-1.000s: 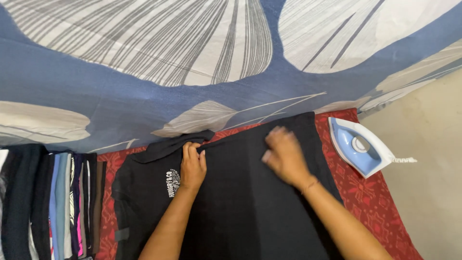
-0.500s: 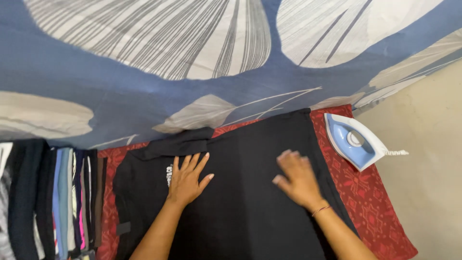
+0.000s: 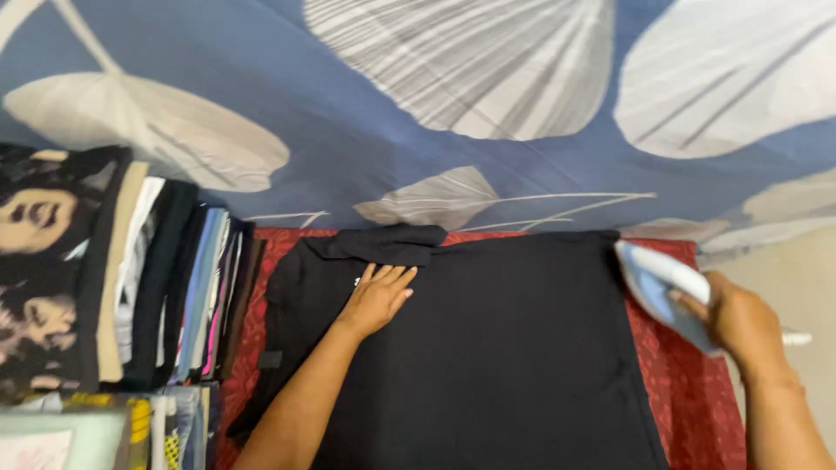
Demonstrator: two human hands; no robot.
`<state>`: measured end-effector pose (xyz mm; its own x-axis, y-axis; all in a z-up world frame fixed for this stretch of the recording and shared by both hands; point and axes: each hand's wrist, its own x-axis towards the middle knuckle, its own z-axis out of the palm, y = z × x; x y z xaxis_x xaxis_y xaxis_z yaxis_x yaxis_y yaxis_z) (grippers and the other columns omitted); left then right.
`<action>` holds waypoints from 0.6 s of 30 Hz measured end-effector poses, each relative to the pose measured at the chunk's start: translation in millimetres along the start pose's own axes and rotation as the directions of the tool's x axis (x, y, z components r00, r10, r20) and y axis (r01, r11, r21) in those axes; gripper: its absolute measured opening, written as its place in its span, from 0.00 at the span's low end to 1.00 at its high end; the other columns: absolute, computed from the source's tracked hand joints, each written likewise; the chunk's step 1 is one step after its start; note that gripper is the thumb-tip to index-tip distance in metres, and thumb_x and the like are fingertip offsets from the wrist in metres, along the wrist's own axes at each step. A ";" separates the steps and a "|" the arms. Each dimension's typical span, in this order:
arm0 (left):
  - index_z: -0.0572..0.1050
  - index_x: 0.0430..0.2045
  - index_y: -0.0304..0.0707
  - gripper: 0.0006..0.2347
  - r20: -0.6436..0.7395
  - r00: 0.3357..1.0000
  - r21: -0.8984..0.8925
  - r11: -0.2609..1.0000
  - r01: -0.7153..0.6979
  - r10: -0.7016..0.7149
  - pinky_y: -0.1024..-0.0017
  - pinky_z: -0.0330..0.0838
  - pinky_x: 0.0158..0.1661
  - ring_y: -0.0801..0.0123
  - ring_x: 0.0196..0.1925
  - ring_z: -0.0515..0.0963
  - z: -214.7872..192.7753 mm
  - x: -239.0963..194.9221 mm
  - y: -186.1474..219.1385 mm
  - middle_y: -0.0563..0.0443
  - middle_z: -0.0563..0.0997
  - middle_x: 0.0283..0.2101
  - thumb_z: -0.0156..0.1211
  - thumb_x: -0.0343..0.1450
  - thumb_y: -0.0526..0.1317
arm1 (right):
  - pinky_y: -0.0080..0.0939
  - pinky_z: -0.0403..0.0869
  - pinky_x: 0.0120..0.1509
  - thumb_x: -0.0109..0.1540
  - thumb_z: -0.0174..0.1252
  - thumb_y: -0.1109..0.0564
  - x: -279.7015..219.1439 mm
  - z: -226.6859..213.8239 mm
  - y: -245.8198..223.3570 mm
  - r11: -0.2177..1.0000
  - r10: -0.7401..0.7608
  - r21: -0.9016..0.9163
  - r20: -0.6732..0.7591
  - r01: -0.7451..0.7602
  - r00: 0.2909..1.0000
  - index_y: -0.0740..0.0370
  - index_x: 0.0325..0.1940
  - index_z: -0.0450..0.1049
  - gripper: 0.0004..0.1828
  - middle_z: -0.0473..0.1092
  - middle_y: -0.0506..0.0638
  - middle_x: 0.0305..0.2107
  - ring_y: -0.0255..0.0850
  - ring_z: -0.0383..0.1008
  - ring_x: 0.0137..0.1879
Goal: Ironing a black t-shirt on a low ironing board
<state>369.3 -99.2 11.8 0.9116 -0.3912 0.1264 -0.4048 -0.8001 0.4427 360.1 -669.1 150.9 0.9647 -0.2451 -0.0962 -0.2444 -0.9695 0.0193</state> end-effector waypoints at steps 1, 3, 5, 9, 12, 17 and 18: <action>0.73 0.57 0.38 0.19 -0.094 0.991 0.018 0.995 -0.095 0.096 0.53 0.58 0.60 0.56 0.56 0.74 2.3 -2.8 -13.4 0.47 0.77 0.56 0.54 0.74 0.45 | 0.43 0.74 0.35 0.60 0.56 0.30 -23.2 -13.3 -32.3 0.987 -0.108 -0.129 -0.060 0.100 0.992 0.52 0.48 0.79 0.28 0.80 0.52 0.27 0.48 0.79 0.29; 0.77 0.51 0.34 0.14 -0.190 0.965 0.047 0.983 -0.177 0.183 0.61 0.63 0.55 0.57 0.50 0.78 -6.9 -8.9 -31.1 0.46 0.81 0.49 0.56 0.73 0.40 | 0.37 0.72 0.29 0.56 0.51 0.20 -62.4 -22.8 -91.6 0.945 -0.232 -0.261 -0.108 0.198 0.967 0.51 0.47 0.79 0.37 0.79 0.48 0.24 0.40 0.78 0.23; 0.78 0.46 0.37 0.12 -0.263 0.952 0.199 0.974 -0.108 0.159 0.61 0.64 0.53 0.58 0.49 0.76 -32.4 -14.6 -39.2 0.48 0.78 0.47 0.59 0.70 0.37 | 0.45 0.69 0.29 0.51 0.63 0.25 -95.3 -17.1 -146.4 0.854 -0.517 -0.033 -0.173 0.520 0.838 0.52 0.31 0.78 0.29 0.74 0.47 0.18 0.46 0.72 0.21; 0.76 0.53 0.41 0.16 -0.290 0.957 0.276 0.958 0.077 0.007 0.41 0.51 0.68 0.48 0.61 0.74 -42.4 -31.0 -81.3 0.42 0.76 0.53 0.59 0.70 0.40 | 0.44 0.70 0.30 0.54 0.59 0.24 -103.5 12.3 -227.0 0.702 -0.695 0.078 -0.145 0.708 0.704 0.52 0.30 0.76 0.30 0.73 0.45 0.19 0.45 0.74 0.23; 0.66 0.67 0.52 0.23 -0.120 0.967 0.364 0.896 0.253 -0.225 0.33 0.33 0.70 0.55 0.78 0.55 -53.4 -45.7 -98.5 0.46 0.66 0.72 0.54 0.75 0.50 | 0.53 0.78 0.42 0.59 0.53 0.24 -79.4 20.8 -272.3 0.748 -0.664 -0.011 0.016 0.664 0.748 0.46 0.42 0.76 0.27 0.76 0.51 0.23 0.50 0.82 0.36; 0.53 0.74 0.58 0.28 0.028 0.927 0.279 0.893 0.352 -0.374 0.36 0.34 0.71 0.47 0.80 0.44 -70.3 -47.9 -105.2 0.54 0.50 0.79 0.49 0.76 0.52 | 0.57 0.78 0.45 0.59 0.48 0.17 -52.3 20.0 -338.4 0.833 -0.552 -0.010 0.062 0.554 0.832 0.49 0.42 0.75 0.36 0.78 0.55 0.26 0.54 0.83 0.40; 0.53 0.74 0.58 0.28 0.020 0.924 0.278 0.890 0.362 -0.382 0.36 0.34 0.71 0.47 0.80 0.44 -79.5 -47.3 -105.0 0.54 0.50 0.79 0.49 0.76 0.52 | 0.57 0.78 0.45 0.59 0.48 0.17 -70.7 12.7 -351.8 0.826 -0.561 -0.012 0.058 0.563 0.826 0.49 0.42 0.75 0.36 0.78 0.55 0.26 0.54 0.83 0.40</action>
<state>374.4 39.6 29.9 0.9955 -0.0646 -0.0697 -0.0501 -0.9800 0.1924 376.6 -310.7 138.3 0.9279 0.3421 -0.1485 0.3421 -0.9393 -0.0261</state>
